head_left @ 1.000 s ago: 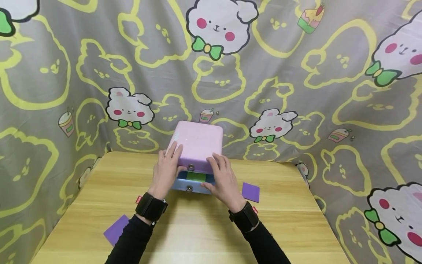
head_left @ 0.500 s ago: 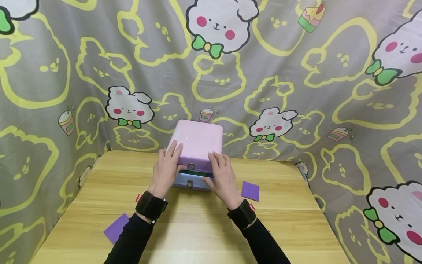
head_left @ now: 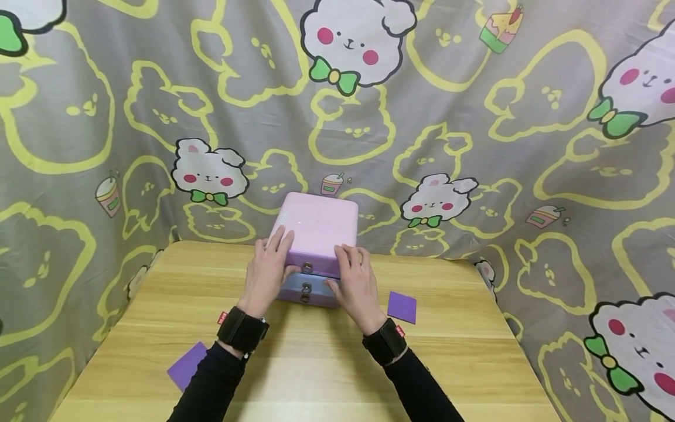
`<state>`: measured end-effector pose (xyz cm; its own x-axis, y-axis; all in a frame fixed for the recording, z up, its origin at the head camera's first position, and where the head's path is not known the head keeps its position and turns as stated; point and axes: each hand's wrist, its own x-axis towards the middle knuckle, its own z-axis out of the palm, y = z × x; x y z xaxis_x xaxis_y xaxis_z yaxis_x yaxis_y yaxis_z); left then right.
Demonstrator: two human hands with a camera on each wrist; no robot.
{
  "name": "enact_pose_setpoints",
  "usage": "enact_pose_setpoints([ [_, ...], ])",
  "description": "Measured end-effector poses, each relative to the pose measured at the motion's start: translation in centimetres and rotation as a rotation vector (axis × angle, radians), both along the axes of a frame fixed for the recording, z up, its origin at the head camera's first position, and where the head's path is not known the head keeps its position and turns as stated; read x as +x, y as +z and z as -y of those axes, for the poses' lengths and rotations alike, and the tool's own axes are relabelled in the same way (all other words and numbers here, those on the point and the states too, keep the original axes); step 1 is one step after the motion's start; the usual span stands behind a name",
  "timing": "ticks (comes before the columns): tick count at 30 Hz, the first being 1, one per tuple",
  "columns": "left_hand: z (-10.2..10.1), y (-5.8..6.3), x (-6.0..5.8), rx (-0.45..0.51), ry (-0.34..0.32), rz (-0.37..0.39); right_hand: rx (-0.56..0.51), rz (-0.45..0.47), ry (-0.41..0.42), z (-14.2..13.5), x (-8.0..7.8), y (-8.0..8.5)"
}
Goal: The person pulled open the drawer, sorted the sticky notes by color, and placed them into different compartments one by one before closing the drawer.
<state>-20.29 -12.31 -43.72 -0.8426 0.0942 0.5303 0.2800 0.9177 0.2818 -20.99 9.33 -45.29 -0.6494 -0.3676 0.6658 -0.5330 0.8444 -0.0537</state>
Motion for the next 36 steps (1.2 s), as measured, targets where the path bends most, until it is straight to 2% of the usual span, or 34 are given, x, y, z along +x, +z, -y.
enact_pose_setpoints([
  [11, 0.24, 0.24, -0.2, 0.001, -0.006, 0.037, -0.033, -0.034, 0.007, 0.12, -0.33, -0.17],
  [20, 0.21, 0.13, -0.43, -0.022, 0.0, 0.045, -0.043, -0.022, 0.01, 0.04, -0.33, -0.31],
  [36, 0.07, -0.24, -0.72, 0.02, 0.014, -0.026, -0.05, -0.039, 0.02, 0.06, -0.33, -0.2],
])
